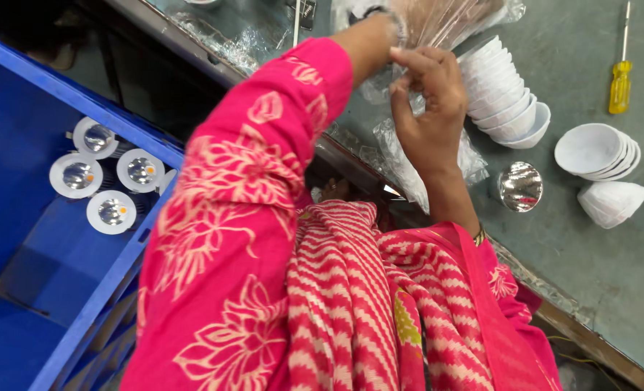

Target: The person wraps silver reflector lamp components in white foam sheets and clear plastic film at a workbench, then places the wrapped reflectors into a blue plastic crate. They repeatedly take a reflector, fold the foam around it, and set the finished piece into the crate with other wrapped units.

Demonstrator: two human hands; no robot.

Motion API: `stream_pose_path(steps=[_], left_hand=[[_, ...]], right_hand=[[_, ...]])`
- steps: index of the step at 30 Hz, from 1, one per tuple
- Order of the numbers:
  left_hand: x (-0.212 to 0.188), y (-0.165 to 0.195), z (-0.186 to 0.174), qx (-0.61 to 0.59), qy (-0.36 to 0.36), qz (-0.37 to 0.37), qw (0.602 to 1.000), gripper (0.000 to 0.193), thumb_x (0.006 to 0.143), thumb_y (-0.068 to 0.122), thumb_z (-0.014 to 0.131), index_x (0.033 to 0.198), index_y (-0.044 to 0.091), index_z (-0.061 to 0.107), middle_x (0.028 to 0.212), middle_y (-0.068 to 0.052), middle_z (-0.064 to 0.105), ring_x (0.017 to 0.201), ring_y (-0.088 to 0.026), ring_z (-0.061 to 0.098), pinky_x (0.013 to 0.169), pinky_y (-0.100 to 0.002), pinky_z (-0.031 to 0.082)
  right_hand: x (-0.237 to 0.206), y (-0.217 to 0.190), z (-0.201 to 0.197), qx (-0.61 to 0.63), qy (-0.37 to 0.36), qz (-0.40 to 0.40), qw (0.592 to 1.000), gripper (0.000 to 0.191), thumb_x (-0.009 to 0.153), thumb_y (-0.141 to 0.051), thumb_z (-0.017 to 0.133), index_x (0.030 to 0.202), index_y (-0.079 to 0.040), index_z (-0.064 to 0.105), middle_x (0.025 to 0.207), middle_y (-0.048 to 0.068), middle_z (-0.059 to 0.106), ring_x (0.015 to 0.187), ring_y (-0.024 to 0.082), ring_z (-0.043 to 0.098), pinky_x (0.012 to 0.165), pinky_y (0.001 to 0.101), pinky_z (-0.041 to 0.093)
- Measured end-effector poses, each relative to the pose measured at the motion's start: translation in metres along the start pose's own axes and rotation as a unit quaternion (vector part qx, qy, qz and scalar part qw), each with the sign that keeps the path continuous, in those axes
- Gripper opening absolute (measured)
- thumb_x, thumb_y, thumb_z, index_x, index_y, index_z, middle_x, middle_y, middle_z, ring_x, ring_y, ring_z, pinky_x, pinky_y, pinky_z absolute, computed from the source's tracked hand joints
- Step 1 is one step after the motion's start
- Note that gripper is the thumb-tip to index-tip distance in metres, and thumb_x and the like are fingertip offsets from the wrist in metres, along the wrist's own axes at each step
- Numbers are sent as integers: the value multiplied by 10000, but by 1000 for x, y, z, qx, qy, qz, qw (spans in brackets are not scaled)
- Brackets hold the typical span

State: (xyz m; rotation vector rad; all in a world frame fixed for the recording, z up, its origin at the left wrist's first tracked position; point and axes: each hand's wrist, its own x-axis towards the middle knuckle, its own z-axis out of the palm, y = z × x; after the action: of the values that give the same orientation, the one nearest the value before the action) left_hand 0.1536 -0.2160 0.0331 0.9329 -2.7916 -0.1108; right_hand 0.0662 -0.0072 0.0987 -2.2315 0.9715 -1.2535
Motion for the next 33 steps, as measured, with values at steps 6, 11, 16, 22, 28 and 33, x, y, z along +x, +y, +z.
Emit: stream_pose_path(steps=[6,11,16,22,28,33], left_hand=[[5,14,18,12,-46,-25,999,311,989,190,662,1283,89,653,1276,-127,676,1197,-319,663,1036,-441,514],[-1,7,22,5,-51,-40,998,354,1004,188,642,1347,99,633,1339,-125,653,1236,-326,650,1070,-454,504],[-48,-6,-23,49,71,48,995,399,1019,186,622,1411,110,612,1402,-123,630,1274,-333,638,1103,-468,494],[-122,14,-83,135,204,155,957,592,895,20,578,1486,5,541,1554,-186,526,1279,-327,657,1012,-385,550],[-202,85,-129,-107,288,-38,951,237,1045,19,680,1281,29,693,1033,-140,730,844,-264,737,730,-346,567],[-190,157,-72,-643,315,-77,694,114,1067,66,668,1161,13,706,940,-83,739,810,-170,751,746,-311,638]], right_hand=[[-8,-2,-7,-42,-3,-9,999,421,973,138,725,1339,-60,656,1191,47,615,914,100,657,844,253,540],[-19,-2,-7,35,60,33,997,351,976,133,697,1281,-38,660,1202,103,588,1008,155,656,910,273,584],[-34,6,-20,18,123,45,991,262,993,97,700,1220,-35,691,1207,123,613,1090,211,683,951,299,600],[-74,7,-73,-194,215,69,955,260,974,-17,792,1215,-78,714,1272,101,678,1162,301,682,1054,390,526],[-112,5,-139,-396,58,100,911,835,687,-310,918,1393,-31,570,1273,253,650,1147,453,605,962,489,480],[-111,12,-141,-257,-35,322,910,919,718,-298,863,1543,-109,503,1332,163,693,989,358,694,906,443,543]])
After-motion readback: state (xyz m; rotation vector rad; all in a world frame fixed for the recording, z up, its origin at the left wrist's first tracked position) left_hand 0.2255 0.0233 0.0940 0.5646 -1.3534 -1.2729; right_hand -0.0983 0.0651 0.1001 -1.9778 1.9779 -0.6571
